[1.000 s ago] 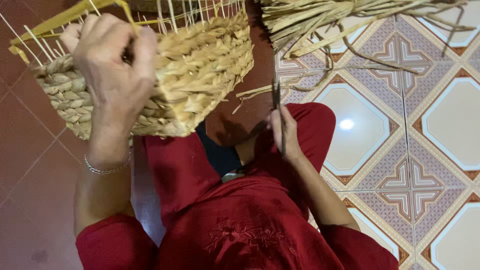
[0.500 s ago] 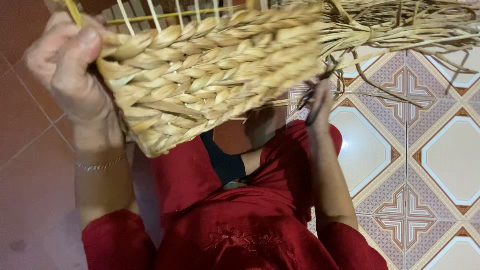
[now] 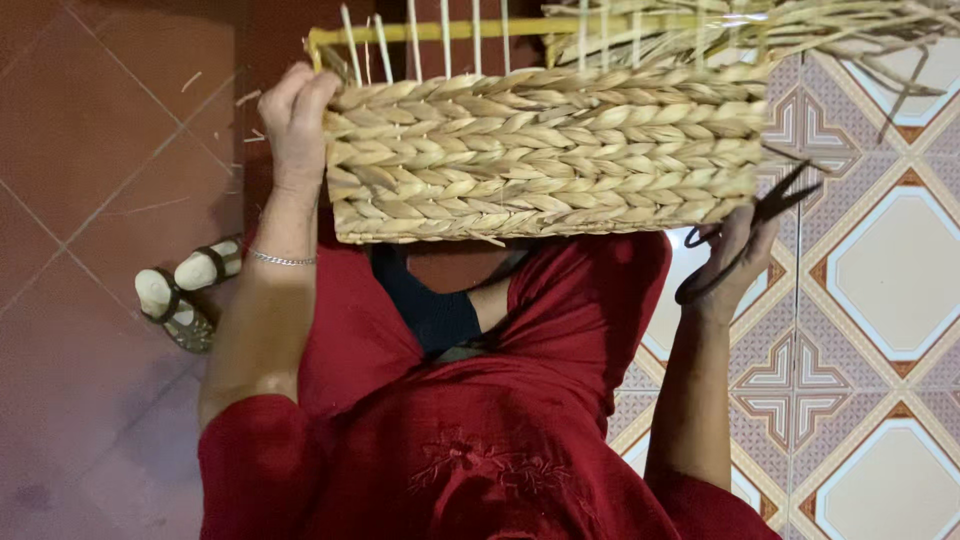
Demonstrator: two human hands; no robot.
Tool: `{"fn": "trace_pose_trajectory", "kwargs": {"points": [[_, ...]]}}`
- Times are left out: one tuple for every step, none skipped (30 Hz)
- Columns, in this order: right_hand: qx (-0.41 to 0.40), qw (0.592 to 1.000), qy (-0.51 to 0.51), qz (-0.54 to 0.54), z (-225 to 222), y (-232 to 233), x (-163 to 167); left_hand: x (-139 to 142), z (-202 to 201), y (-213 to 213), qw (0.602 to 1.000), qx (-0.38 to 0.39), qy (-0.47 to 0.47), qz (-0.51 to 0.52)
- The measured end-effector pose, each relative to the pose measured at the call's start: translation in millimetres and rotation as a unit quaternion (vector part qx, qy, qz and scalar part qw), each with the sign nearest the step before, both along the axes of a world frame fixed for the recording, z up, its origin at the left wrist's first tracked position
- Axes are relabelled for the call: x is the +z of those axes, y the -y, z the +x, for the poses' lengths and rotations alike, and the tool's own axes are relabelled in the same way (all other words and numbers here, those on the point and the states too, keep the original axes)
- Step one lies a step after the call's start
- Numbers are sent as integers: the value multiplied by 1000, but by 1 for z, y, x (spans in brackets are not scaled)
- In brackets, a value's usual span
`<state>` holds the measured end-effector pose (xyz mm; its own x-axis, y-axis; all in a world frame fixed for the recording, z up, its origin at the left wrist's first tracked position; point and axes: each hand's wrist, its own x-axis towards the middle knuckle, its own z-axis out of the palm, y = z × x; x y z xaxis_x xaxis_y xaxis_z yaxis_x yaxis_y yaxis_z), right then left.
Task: The person sits on the floor weaving a water hyacinth basket around a bamboo frame. They tuck woven strands into the basket wall, trim excess straw and protruding sticks with scissors, rotate the basket to work different sides, and fold a flat strip along the rim.
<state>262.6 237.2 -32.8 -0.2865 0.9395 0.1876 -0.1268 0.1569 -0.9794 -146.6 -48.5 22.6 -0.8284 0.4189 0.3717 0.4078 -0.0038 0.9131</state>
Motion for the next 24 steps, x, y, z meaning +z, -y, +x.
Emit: {"fn": "trace_pose_trajectory", "kwargs": {"points": [[1,1000,-8,-18,7,5,-6,-2,4,3,998,-38,51,-19],[2,1000,3,-5,13,8,-9,1,10,9,998,-37,29,-37],[1,1000,12,8,19,10,-13,4,16,15,998,-38,6,-53],[-2,999,21,24,24,11,-14,8,22,16,997,-41,-19,-68],[12,999,28,33,29,10,-15,12,28,18,996,-20,-39,-76],[27,998,35,42,32,8,-15,16,35,21,995,3,-59,-84],[45,997,43,50,35,6,-15,19,42,24,992,29,-79,-94],[36,996,68,38,38,5,-14,21,51,29,993,26,-80,-79],[28,995,93,28,41,2,-12,22,59,35,994,25,-83,-64],[20,993,112,22,40,-3,-8,23,62,37,995,25,-90,-44],[34,993,107,36,39,-7,-4,22,65,38,989,8,-121,-82],[49,992,104,47,39,-9,-1,17,69,39,981,-9,-148,-123],[65,991,102,55,38,-10,0,13,69,41,970,-25,-172,-167],[72,993,88,41,39,-11,3,9,69,42,977,-50,-136,-155],[79,994,74,28,39,-11,6,4,69,41,982,-77,-102,-140],[86,994,59,14,40,-9,9,-1,67,42,985,-104,-66,-124],[60,996,59,36,41,-4,11,-7,66,42,981,-91,-102,-139],[33,996,58,57,44,4,14,-12,66,39,975,-79,-137,-154],[4,995,58,78,47,14,18,-15,66,37,968,-69,-171,-169],[15,990,87,107,50,24,22,-17,65,35,972,-70,-151,-164],[24,984,117,136,52,35,27,-17,65,34,976,-73,-131,-159],[30,975,147,164,55,45,33,-16,66,32,979,-79,-110,-152],[71,964,176,185,55,56,40,-12,68,32,979,-86,-93,-160],[110,951,202,206,54,65,46,-6,68,35,978,-94,-78,-167]]}}
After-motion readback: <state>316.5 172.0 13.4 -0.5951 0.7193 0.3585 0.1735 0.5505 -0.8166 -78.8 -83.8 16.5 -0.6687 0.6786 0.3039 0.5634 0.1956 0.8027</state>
